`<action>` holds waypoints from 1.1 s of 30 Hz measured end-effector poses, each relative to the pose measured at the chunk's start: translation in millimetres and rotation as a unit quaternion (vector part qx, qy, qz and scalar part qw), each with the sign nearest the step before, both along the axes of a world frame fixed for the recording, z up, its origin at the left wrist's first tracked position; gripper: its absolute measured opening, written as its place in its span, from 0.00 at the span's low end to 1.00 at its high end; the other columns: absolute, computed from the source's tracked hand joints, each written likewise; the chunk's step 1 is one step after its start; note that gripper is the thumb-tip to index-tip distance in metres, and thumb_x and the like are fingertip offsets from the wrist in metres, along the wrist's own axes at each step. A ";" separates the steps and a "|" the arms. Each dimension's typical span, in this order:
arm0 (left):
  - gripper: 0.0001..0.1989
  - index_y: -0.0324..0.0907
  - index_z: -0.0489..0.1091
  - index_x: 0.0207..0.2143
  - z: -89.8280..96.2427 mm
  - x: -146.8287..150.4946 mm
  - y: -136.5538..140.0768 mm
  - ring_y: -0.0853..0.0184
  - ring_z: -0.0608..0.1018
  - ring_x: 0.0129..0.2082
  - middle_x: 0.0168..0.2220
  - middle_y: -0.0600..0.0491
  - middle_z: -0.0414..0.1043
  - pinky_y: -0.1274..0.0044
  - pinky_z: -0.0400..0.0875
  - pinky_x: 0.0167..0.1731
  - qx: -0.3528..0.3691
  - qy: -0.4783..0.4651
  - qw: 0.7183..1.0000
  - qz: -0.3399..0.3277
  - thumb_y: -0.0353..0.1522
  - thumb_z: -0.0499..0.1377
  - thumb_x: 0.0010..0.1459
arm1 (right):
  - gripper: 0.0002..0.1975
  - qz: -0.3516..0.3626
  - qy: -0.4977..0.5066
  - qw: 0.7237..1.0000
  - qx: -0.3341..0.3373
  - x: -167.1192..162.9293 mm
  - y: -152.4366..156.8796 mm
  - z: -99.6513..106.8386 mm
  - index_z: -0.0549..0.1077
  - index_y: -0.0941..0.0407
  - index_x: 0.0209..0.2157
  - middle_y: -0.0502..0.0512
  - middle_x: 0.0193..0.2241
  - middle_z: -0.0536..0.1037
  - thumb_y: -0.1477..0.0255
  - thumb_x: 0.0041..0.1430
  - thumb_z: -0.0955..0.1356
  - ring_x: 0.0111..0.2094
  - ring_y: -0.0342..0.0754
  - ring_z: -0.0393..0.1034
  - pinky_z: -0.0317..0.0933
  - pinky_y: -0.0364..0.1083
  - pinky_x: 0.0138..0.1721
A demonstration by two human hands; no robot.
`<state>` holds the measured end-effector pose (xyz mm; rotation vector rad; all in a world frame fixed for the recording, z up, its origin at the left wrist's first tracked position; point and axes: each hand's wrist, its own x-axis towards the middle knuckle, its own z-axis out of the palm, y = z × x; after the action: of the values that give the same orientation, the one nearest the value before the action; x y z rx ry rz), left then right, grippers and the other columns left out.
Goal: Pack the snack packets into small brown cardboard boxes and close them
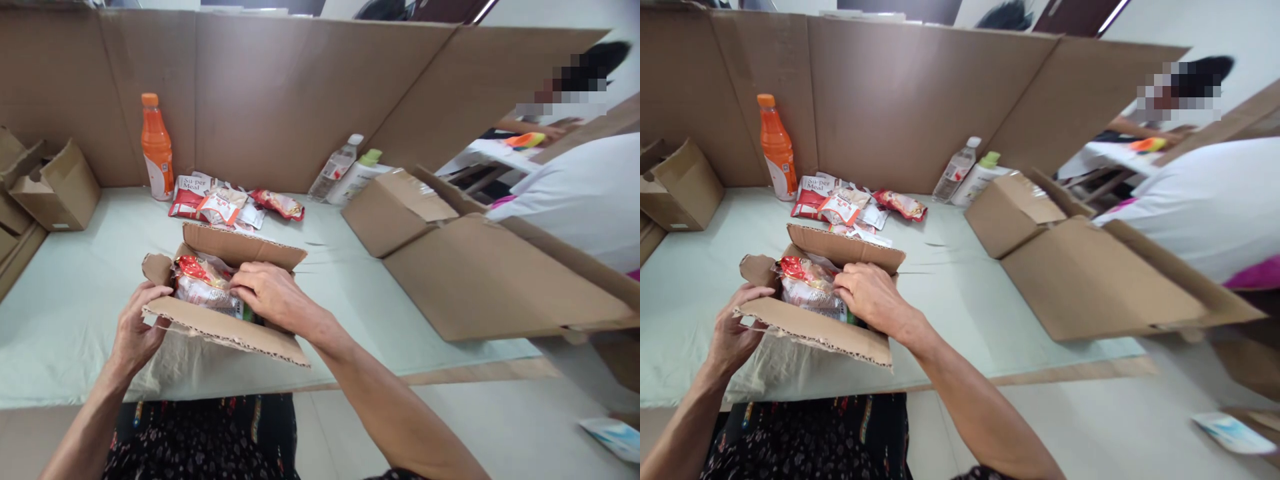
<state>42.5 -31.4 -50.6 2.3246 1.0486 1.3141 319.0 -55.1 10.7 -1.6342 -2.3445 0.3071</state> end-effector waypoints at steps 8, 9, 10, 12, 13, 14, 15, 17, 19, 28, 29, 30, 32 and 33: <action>0.14 0.44 0.74 0.48 0.5 0.2 -1.7 0.60 0.80 0.48 0.45 0.48 0.79 0.71 0.76 0.48 -0.011 -0.009 1.000 -0.006 0.28 0.59 0.59 | 0.09 0.044 0.142 0.985 0.082 6.1 -21.0 -5.1 0.80 0.55 0.43 0.59 0.44 0.82 0.69 0.70 0.67 0.45 0.53 0.75 0.67 0.52 0.48; 0.14 0.44 0.74 0.48 0.8 0.4 -1.6 0.60 0.80 0.48 0.45 0.48 0.79 0.71 0.76 0.48 -0.009 -0.011 1.000 -0.009 0.28 0.59 0.59 | 0.09 0.042 0.140 0.985 0.094 6.0 -22.6 -5.4 0.80 0.54 0.44 0.59 0.45 0.82 0.69 0.70 0.67 0.46 0.53 0.75 0.67 0.53 0.49; 0.14 0.44 0.74 0.48 1.0 0.5 -1.5 0.60 0.80 0.48 0.45 0.48 0.78 0.71 0.76 0.47 -0.008 -0.011 1.000 -0.011 0.28 0.59 0.59 | 0.08 0.036 0.135 0.984 0.109 5.7 -23.8 -5.6 0.80 0.54 0.44 0.59 0.46 0.82 0.70 0.70 0.68 0.46 0.54 0.74 0.67 0.54 0.49; 0.14 0.44 0.73 0.48 1.6 0.2 -1.4 0.61 0.79 0.48 0.46 0.48 0.78 0.72 0.76 0.48 -0.005 -0.008 1.000 -0.013 0.28 0.59 0.60 | 0.08 0.014 0.123 0.981 0.151 5.0 -25.7 -6.0 0.80 0.54 0.43 0.59 0.44 0.82 0.71 0.69 0.68 0.44 0.54 0.74 0.66 0.54 0.47; 0.15 0.44 0.73 0.49 1.9 -0.1 -1.6 0.61 0.79 0.49 0.46 0.48 0.78 0.71 0.75 0.48 -0.006 -0.005 1.000 -0.013 0.28 0.59 0.59 | 0.07 0.001 0.119 0.977 0.175 4.7 -26.8 -6.3 0.80 0.54 0.43 0.59 0.43 0.82 0.71 0.69 0.68 0.43 0.54 0.74 0.66 0.54 0.46; 0.15 0.44 0.73 0.49 2.3 -0.4 -1.8 0.60 0.79 0.49 0.46 0.48 0.78 0.71 0.75 0.49 -0.008 -0.002 1.000 -0.013 0.28 0.59 0.59 | 0.07 -0.013 0.116 0.974 0.196 4.6 -28.1 -6.7 0.80 0.55 0.43 0.59 0.41 0.82 0.71 0.68 0.69 0.42 0.54 0.73 0.66 0.53 0.44; 0.15 0.44 0.73 0.49 2.7 -0.8 -2.2 0.60 0.79 0.50 0.46 0.47 0.78 0.70 0.75 0.49 -0.010 0.001 1.000 -0.013 0.28 0.58 0.59 | 0.07 -0.024 0.112 0.971 0.212 4.6 -29.7 -7.2 0.81 0.55 0.42 0.59 0.39 0.82 0.70 0.69 0.69 0.40 0.54 0.73 0.65 0.53 0.43; 0.16 0.44 0.73 0.50 3.5 -1.3 -2.9 0.59 0.79 0.50 0.47 0.47 0.78 0.69 0.76 0.49 -0.017 0.005 1.000 -0.015 0.27 0.58 0.58 | 0.07 -0.039 0.101 0.968 0.227 5.0 -33.7 -8.3 0.81 0.54 0.41 0.57 0.35 0.82 0.70 0.69 0.68 0.38 0.53 0.73 0.64 0.52 0.41; 0.16 0.44 0.73 0.50 4.0 -1.4 -3.4 0.59 0.79 0.50 0.47 0.48 0.78 0.70 0.76 0.49 -0.019 0.004 1.000 -0.019 0.27 0.58 0.58 | 0.08 -0.042 0.089 0.967 0.234 6.1 -37.4 -9.1 0.80 0.54 0.40 0.56 0.34 0.82 0.70 0.70 0.67 0.36 0.52 0.74 0.63 0.51 0.40; 0.15 0.45 0.72 0.49 0.7 -0.1 -0.4 0.62 0.79 0.48 0.45 0.50 0.78 0.72 0.75 0.48 0.009 0.000 1.000 -0.019 0.26 0.58 0.59 | 0.16 0.007 0.095 0.983 0.157 17.5 -27.6 -13.2 0.81 0.56 0.35 0.55 0.32 0.81 0.68 0.74 0.64 0.34 0.49 0.72 0.60 0.49 0.38; 0.15 0.45 0.72 0.49 0.1 -0.1 -0.3 0.62 0.79 0.48 0.45 0.50 0.78 0.72 0.75 0.48 0.013 0.000 1.000 -0.021 0.27 0.58 0.59 | 0.16 0.009 0.111 0.984 0.138 17.8 -25.3 -14.1 0.81 0.55 0.35 0.55 0.32 0.81 0.68 0.74 0.64 0.34 0.49 0.73 0.61 0.49 0.39; 0.15 0.45 0.72 0.49 -0.5 -0.1 -0.2 0.62 0.79 0.48 0.45 0.50 0.78 0.72 0.74 0.48 0.016 -0.001 1.000 -0.022 0.27 0.58 0.60 | 0.16 0.011 0.127 0.984 0.122 17.7 -23.5 -15.0 0.81 0.55 0.35 0.55 0.32 0.81 0.68 0.74 0.64 0.35 0.49 0.73 0.62 0.48 0.39; 0.15 0.45 0.71 0.50 -1.6 -0.2 -0.2 0.62 0.78 0.49 0.45 0.50 0.78 0.72 0.74 0.48 0.021 -0.002 1.000 -0.022 0.27 0.58 0.60 | 0.15 0.014 0.151 0.982 0.109 17.1 -21.2 -16.4 0.80 0.55 0.35 0.55 0.33 0.82 0.68 0.74 0.64 0.36 0.49 0.74 0.64 0.47 0.39; 0.15 0.45 0.71 0.50 -2.2 -0.3 -0.3 0.62 0.78 0.49 0.45 0.50 0.78 0.73 0.74 0.49 0.023 -0.003 1.000 -0.021 0.27 0.59 0.60 | 0.15 0.014 0.158 0.981 0.113 16.7 -20.9 -16.9 0.80 0.55 0.35 0.55 0.33 0.82 0.68 0.73 0.64 0.36 0.49 0.74 0.64 0.47 0.39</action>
<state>42.2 -31.7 -52.8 2.3615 0.9727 1.3416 335.7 -76.0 -6.2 -1.3388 -2.0803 0.2724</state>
